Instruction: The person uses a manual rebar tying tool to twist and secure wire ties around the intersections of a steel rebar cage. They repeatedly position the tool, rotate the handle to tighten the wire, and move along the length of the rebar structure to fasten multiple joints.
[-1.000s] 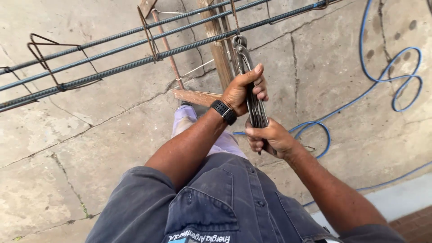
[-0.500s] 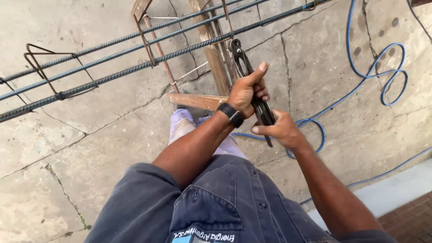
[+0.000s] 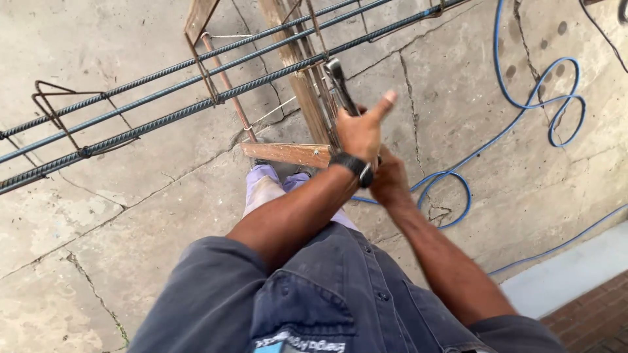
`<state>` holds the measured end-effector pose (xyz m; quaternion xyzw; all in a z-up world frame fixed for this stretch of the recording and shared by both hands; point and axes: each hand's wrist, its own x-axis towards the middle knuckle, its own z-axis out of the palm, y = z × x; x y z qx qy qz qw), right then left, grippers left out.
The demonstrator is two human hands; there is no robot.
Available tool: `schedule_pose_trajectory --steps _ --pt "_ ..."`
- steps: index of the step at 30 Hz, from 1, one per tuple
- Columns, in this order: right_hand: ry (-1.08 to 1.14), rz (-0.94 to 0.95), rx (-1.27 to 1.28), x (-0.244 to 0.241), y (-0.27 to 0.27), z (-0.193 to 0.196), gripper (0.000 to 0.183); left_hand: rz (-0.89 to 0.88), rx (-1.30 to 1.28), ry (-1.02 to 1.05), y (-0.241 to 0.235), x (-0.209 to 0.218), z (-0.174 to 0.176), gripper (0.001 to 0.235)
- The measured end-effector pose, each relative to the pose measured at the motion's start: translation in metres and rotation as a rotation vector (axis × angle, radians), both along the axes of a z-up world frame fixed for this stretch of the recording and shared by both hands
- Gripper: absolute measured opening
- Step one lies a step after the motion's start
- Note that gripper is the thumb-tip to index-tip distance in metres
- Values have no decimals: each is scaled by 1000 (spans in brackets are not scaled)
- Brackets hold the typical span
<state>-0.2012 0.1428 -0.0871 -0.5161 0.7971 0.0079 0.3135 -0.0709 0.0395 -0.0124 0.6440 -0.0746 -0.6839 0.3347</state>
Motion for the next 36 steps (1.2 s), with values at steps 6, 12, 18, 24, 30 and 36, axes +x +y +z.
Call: schedule_pose_trajectory --steps 6,12,18,24,30,36 --pt "-105 -108 37 34 3 65 35 225 -89 578 6 6 -31 40" --pt "-1261 -626 443 61 1 93 12 -16 -296 1570 17 35 -91 30" --pt "256 198 -182 -7 -14 50 31 180 -114 419 10 -5 -27 47" --pt "-221 -25 128 0 -1 96 45 100 -24 1106 11 14 -36 47" --pt "231 206 -246 19 -6 109 34 -4 -171 1061 19 4 -85 40" --pt "305 -53 -199 -6 15 100 58 -318 -302 568 54 -61 -139 45"
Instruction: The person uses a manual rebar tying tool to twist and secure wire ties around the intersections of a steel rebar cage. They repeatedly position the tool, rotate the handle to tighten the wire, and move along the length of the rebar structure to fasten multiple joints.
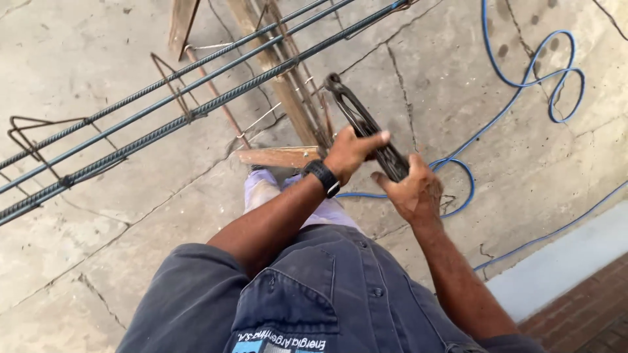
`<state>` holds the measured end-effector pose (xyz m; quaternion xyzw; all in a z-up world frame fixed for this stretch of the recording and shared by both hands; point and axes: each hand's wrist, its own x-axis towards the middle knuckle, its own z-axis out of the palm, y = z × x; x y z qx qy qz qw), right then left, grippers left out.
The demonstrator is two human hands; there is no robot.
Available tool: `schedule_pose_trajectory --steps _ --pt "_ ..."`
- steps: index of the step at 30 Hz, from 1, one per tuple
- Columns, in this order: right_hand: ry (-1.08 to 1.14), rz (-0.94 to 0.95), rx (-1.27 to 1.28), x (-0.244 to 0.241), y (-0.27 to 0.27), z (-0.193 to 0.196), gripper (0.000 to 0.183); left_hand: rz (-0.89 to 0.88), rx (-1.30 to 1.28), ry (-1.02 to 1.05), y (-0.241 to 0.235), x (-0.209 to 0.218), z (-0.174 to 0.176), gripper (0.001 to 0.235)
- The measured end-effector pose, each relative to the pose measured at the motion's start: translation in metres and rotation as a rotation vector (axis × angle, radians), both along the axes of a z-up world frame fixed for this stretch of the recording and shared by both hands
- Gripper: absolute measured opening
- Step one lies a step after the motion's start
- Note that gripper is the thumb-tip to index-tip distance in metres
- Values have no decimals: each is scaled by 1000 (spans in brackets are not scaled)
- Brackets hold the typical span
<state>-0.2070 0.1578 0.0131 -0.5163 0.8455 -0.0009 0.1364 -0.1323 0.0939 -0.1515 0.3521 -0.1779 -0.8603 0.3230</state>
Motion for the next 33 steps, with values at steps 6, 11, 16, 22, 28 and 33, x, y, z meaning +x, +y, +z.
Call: schedule_pose_trajectory --steps 6,11,16,22,28,33 --pt "-548 -469 -214 -28 35 -12 29 -377 -532 -362 -14 28 56 29" --pt "-686 -601 -616 -78 66 -31 22 -605 -900 -539 -29 51 96 23" --pt "-1141 -481 -930 -109 29 6 37 -782 -1126 -680 -36 70 64 21" --pt "-1546 -326 -815 -147 -84 54 44 -521 -690 -832 -79 67 81 60" --pt "-1373 -198 -591 -201 -143 -82 17 -64 -300 -716 -67 42 63 37" --pt "-1311 -194 -74 -159 -161 -130 16 211 -113 -907 -55 9 71 33"
